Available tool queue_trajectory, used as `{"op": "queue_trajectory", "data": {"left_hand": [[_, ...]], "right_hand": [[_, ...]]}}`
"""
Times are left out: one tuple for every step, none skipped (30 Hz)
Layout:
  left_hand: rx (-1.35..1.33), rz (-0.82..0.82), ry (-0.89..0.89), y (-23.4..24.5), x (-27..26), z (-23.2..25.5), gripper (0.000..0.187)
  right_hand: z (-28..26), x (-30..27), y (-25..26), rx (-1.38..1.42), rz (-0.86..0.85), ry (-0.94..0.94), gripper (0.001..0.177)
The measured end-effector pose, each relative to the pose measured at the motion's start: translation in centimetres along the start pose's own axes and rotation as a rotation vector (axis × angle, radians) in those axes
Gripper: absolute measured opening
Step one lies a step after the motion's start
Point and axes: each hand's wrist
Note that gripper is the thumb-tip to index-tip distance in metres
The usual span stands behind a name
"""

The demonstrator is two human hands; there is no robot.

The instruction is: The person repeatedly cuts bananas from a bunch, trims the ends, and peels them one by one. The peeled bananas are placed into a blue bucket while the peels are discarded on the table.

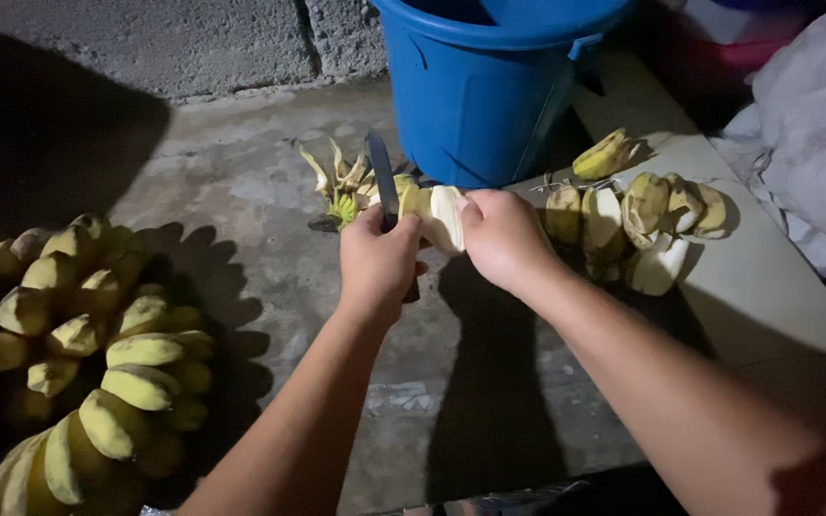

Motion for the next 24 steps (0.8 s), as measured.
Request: {"op": "queue_trajectory", "data": {"left_hand": [[-0.018,-0.006,-0.004,-0.1,0.1,0.0,0.026],[-0.037,-0.012,-0.009,-0.2,0.2,-0.1,0.026],[-0.053,-0.018,-0.013,-0.3,0.3,-0.2,0.026],[-0.062,-0.018,-0.004,-0.3,0.5,-0.3,0.025],[-0.071,-0.018,0.004,-0.4,0.7,-0.5,0.023],[-0.080,-0.017,0.012,-0.5,0.9,-0.6,0.022],[-0.140,-0.043,0.000,-0.6,1.1,-0.8,0.020],[-0.199,-0.069,-0.012,-0.7,1.3,-1.0,0.019],[-0.256,-0.093,-0.026,-0.6,1.6,-1.1,0.018],[-0.259,-0.101,0.019,-0.5,1.8,-1.3,0.018],[-0.264,-0.110,0.064,-0.4,1.9,-1.4,0.018],[-0.268,-0.120,0.109,-0.3,2.1,-1.6,0.017],[-0.300,-0.137,0.122,-0.3,2.3,-1.7,0.017],[-0.333,-0.153,0.135,-0.2,2.4,-1.8,0.016],[-0.366,-0.169,0.147,-0.2,2.5,-1.9,0.016],[-0.406,-0.194,0.138,-0.3,2.6,-2.0,0.016],[-0.445,-0.221,0.128,-0.4,2.7,-2.1,0.015],[-0.485,-0.247,0.119,-0.5,2.8,-2.2,0.015],[-0.482,-0.253,0.129,-0.5,2.8,-2.2,0.015],[-0.478,-0.259,0.138,-0.6,2.8,-2.2,0.016],[-0.474,-0.265,0.149,-0.7,2.9,-2.2,0.016],[-0.481,-0.262,0.159,-0.9,2.9,-2.1,0.017],[-0.487,-0.261,0.167,-1.2,2.9,-2.0,0.018],[-0.494,-0.260,0.176,-1.5,2.8,-1.9,0.019]], "right_hand": [[0.1,0.1,0.0,-0.021,0.004,-0.004,0.032],[0.1,0.2,0.1,-0.041,0.009,-0.008,0.032],[0.2,0.3,0.1,-0.060,0.013,-0.012,0.032],[0.4,0.4,0.1,-0.063,0.017,-0.011,0.032],[0.5,0.4,0.0,-0.065,0.021,-0.009,0.033],[0.7,0.5,0.0,-0.068,0.025,-0.007,0.033],[0.9,0.6,0.0,-0.058,0.048,0.012,0.031],[1.1,0.7,0.0,-0.048,0.071,0.031,0.030],[1.4,0.8,0.0,-0.036,0.094,0.051,0.030],[1.7,0.8,0.1,0.016,0.053,0.019,0.029],[2.0,0.9,0.2,0.067,0.012,-0.014,0.028],[2.3,1.0,0.4,0.117,-0.028,-0.046,0.028],[2.5,1.2,0.4,0.205,-0.052,-0.063,0.027],[2.6,1.5,0.3,0.293,-0.076,-0.079,0.026],[2.6,1.7,0.2,0.381,-0.100,-0.094,0.026],[2.7,1.9,0.3,0.482,-0.126,-0.154,0.026],[2.7,2.0,0.4,0.582,-0.151,-0.214,0.026],[2.8,2.1,0.6,0.682,-0.176,-0.275,0.026],[2.8,2.2,0.9,0.676,-0.182,-0.297,0.028],[2.7,2.3,1.3,0.670,-0.188,-0.319,0.030],[2.7,2.4,1.6,0.665,-0.194,-0.342,0.032],[2.6,2.4,2.0,0.678,-0.195,-0.333,0.033],[2.6,2.3,2.4,0.692,-0.193,-0.323,0.034],[2.6,2.2,2.8,0.705,-0.192,-0.313,0.035]]}}
Point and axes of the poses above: each hand's wrist, its own x-axis towards the middle knuckle, its own y-axis out of the back of the hand, z = x × y, and after that the axes turned 2 degrees about z, right-handed
